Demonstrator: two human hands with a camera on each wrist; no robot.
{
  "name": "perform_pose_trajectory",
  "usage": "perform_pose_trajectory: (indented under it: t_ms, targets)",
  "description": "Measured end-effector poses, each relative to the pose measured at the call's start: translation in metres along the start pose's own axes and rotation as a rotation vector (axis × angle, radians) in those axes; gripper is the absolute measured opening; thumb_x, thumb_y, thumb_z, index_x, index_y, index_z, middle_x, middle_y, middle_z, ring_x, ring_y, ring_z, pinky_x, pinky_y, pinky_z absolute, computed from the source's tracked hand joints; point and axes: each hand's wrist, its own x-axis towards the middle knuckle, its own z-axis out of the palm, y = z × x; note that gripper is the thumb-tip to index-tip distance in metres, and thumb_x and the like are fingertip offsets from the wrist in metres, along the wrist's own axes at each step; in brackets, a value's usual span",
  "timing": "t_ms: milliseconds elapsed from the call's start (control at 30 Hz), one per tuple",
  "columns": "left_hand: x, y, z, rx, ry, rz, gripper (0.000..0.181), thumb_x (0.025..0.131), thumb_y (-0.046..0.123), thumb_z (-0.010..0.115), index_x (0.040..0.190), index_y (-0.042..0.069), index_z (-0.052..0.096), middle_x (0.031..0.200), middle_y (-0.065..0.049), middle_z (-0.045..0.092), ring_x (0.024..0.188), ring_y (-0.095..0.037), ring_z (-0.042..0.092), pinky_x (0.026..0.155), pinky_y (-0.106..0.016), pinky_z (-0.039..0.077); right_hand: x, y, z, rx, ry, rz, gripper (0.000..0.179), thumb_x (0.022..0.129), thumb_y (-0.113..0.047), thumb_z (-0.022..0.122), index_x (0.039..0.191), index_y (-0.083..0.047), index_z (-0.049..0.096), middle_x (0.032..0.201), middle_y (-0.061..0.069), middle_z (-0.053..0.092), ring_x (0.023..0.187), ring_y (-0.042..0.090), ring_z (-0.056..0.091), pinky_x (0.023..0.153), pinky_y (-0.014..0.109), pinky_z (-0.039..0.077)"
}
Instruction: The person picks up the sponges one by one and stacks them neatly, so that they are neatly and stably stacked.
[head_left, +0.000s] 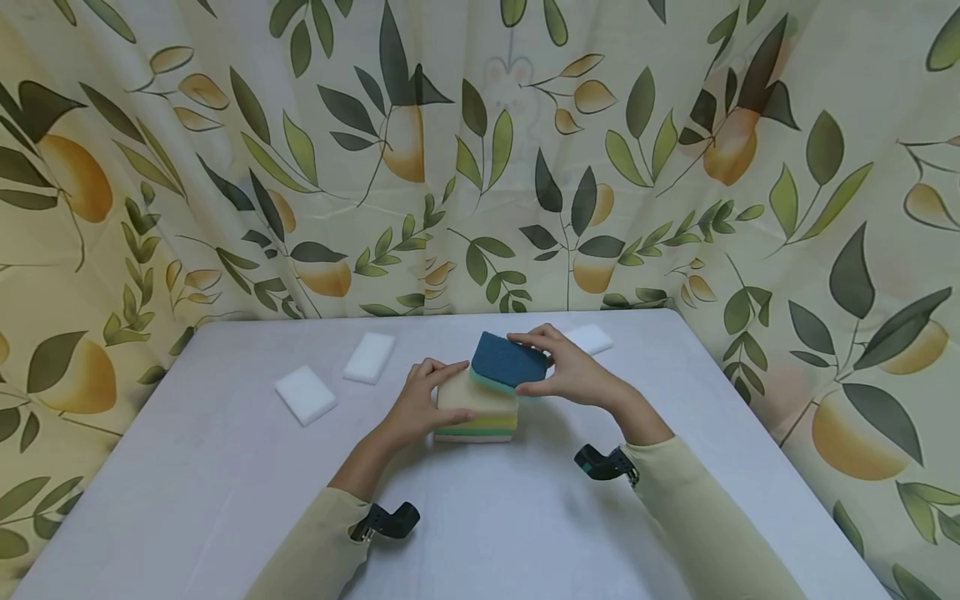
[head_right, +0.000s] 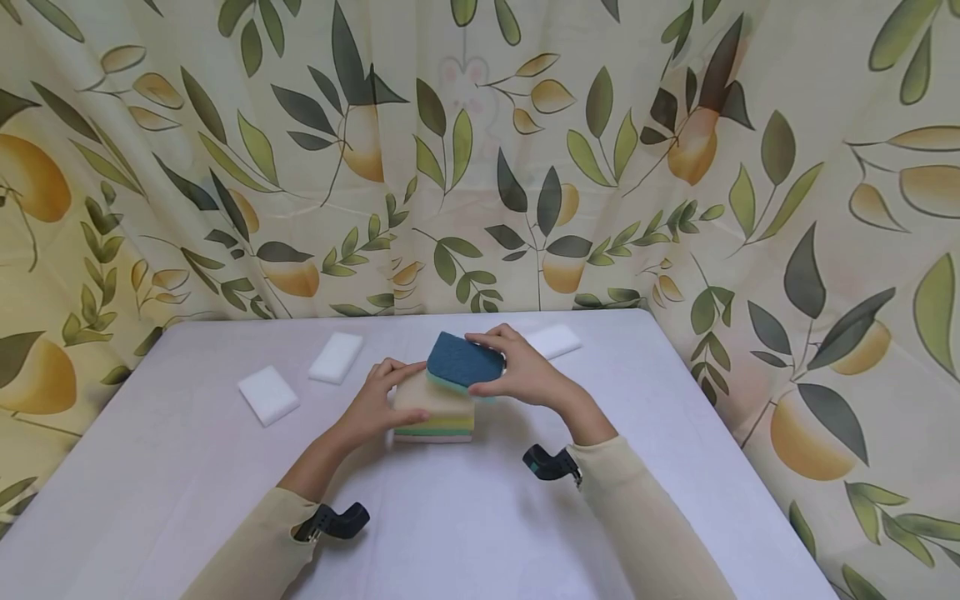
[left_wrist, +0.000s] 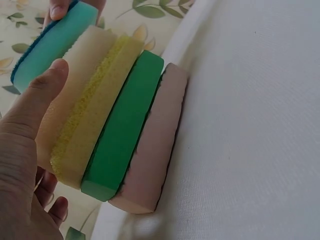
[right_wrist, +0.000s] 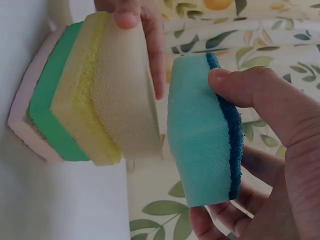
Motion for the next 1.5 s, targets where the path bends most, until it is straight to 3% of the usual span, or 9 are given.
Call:
perform_pose_trajectory:
  t_ms: [300, 533, 1100, 1500]
  targets:
    - [-0.001, 0.000, -0.002, -0.017, -0.010, 0.016, 0.081, 0.072, 0.037, 0.088, 0.143, 0.020, 0.053, 0.126, -0.004, 0.048, 0.118, -0.022, 0.038, 0.095, -0.041, 0.039, 0.005, -0.006, 0.004, -0.004, -0.032, -0.006, 0.077, 0.080, -0.030, 0.081, 0.147, -0.014, 0.047, 0.133, 0.013, 0.044, 0.120, 0.033, 0.049, 0.098, 0.053, 0.045]
    - [-0.002, 0.001, -0.002, -0.052, -0.017, -0.008, 0.084, 0.072, 0.037, 0.088, 0.144, 0.013, 0.051, 0.132, -0.005, 0.043, 0.126, -0.023, 0.036, 0.101, -0.044, 0.038, 0.008, -0.008, 0.008, 0.007, -0.056, -0.008, 0.077, 0.080, -0.028, 0.081, 0.148, -0.015, 0.046, 0.134, 0.012, 0.044, 0.121, 0.032, 0.049, 0.099, 0.053, 0.044]
    - [-0.007, 0.000, -0.006, -0.083, -0.024, -0.034, 0.094, 0.073, 0.040, 0.087, 0.152, 0.021, 0.039, 0.134, -0.006, 0.041, 0.128, -0.026, 0.037, 0.106, -0.050, 0.035, 0.013, -0.012, 0.012, -0.007, -0.075, -0.064, 0.076, 0.080, -0.028, 0.081, 0.146, -0.012, 0.048, 0.130, 0.012, 0.046, 0.119, 0.031, 0.050, 0.098, 0.048, 0.045]
    - [-0.010, -0.004, -0.006, -0.111, -0.028, -0.031, 0.098, 0.073, 0.041, 0.086, 0.153, 0.018, 0.036, 0.134, -0.005, 0.040, 0.123, -0.025, 0.041, 0.104, -0.049, 0.036, 0.015, -0.022, 0.013, -0.024, -0.102, -0.089, 0.075, 0.079, -0.026, 0.082, 0.145, -0.011, 0.050, 0.128, 0.012, 0.047, 0.119, 0.030, 0.050, 0.098, 0.048, 0.045]
